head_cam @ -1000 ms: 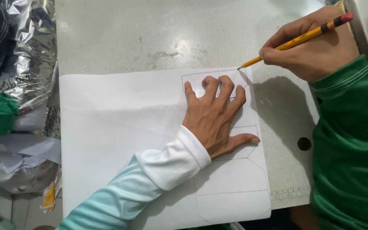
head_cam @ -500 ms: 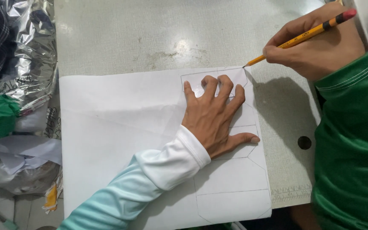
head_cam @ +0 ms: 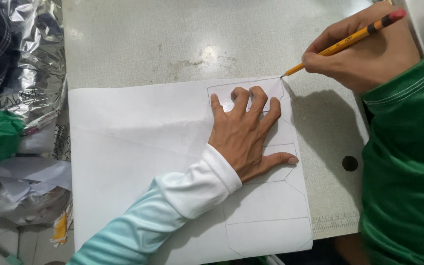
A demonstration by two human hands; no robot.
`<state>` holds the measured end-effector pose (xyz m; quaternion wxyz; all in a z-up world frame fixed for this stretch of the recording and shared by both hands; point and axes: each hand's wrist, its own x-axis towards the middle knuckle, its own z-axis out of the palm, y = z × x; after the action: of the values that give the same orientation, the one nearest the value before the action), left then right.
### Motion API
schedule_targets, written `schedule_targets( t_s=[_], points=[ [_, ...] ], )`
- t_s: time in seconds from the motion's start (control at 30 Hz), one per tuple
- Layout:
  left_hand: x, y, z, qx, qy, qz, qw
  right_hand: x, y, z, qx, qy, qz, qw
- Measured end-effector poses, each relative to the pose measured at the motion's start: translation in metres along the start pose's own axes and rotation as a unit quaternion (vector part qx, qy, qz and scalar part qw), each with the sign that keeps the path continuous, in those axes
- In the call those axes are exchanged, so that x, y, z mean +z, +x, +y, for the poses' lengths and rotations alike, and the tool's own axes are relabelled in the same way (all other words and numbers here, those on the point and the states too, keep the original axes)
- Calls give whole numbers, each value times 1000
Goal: The person uses a pencil and a ruler to draw geometric patterns on a large sheet of white paper. They trace around a small paper template to create shapes and use the ruler to draw straight lines connecting the shapes.
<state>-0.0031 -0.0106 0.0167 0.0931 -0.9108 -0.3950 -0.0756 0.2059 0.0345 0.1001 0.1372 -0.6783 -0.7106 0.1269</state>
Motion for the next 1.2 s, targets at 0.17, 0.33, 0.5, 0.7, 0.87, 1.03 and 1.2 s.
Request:
schedule_targets(
  t_s=[0.17, 0.33, 0.5, 0.7, 0.87, 1.03, 1.2],
  points=[
    [1, -1, -1, 2, 5, 13, 1000, -2, -4, -1, -146, 133, 47, 979],
    [0, 1, -1, 7, -12, 14, 1000, 38, 7, -1, -158, 222, 0, 962],
    [-5, 4, -7, 1, -64, 21, 998, 76, 10, 4, -111, 252, -51, 960],
    [2, 12, -20, 15, -135, 20, 991, 87, 3, 16, -156, 173, -41, 972],
    [6, 24, -56, 17, -174, -82, 981, 96, -2, 14, -192, 178, -12, 965],
    [0, 26, -67, 0, -214, -39, 976, 100, -5, 7, -210, 149, 5, 966],
    [-21, 22, -62, -9, -269, -55, 962, 96, -3, 3, -205, 128, -8, 970]
  ],
)
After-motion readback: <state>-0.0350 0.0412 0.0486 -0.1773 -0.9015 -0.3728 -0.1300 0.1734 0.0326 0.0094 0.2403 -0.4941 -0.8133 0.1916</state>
